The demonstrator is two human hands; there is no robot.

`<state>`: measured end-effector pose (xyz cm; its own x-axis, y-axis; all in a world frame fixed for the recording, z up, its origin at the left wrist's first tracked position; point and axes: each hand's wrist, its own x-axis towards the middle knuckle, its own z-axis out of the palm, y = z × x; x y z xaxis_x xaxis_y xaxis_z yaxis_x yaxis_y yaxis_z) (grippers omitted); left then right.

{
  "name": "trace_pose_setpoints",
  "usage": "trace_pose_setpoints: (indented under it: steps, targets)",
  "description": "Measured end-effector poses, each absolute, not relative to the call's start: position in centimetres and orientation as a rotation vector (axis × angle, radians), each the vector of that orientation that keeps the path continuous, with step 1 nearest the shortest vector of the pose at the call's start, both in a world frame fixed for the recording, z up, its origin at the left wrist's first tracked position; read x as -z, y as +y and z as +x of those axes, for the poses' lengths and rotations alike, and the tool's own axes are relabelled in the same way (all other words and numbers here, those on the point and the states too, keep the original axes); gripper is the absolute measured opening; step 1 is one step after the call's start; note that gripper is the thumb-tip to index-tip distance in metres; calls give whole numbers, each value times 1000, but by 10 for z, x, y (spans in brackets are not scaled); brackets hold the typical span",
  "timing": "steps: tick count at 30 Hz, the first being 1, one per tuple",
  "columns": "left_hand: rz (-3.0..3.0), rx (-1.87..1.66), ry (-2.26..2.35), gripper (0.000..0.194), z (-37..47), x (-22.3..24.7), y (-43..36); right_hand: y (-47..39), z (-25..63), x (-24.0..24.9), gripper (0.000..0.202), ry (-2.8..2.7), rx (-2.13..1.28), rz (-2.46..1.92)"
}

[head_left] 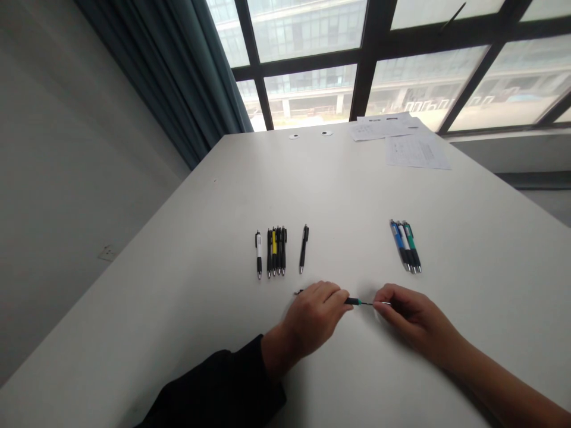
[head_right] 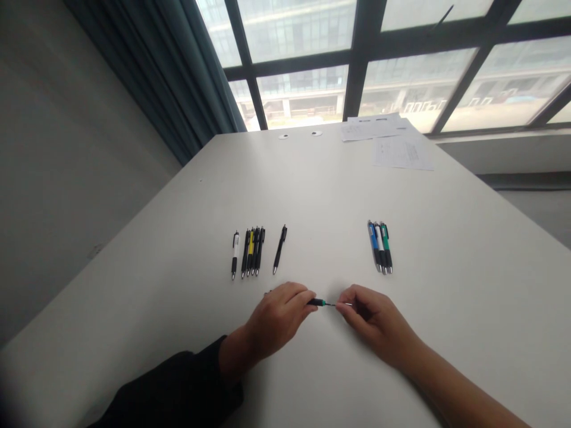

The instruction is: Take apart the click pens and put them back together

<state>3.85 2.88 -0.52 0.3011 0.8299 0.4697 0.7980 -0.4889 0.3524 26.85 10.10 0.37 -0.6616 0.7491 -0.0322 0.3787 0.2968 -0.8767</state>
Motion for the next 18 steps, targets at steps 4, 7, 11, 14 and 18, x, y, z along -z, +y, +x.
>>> trace_pose_setpoints:
  steps: [4,7,11,14,18]
  targets:
    - [2623,-921,1367,28,40,4,28,99,269,0,25,-2195,-1367,-963]
    - [2691,-860,1371,26,40,1,27,99,270,0,25,-2217,-1352,-939]
    - [2740,-852,1439,18,40,2,26,98,269,-3,22,-2308,-1284,-882]
    - [2776,-851,1480,14,40,3,27,98,268,-6,16,-2346,-1210,-764]
    - [2724,-851,1514,19,41,2,29,103,270,-7,17,-2239,-1021,-803]
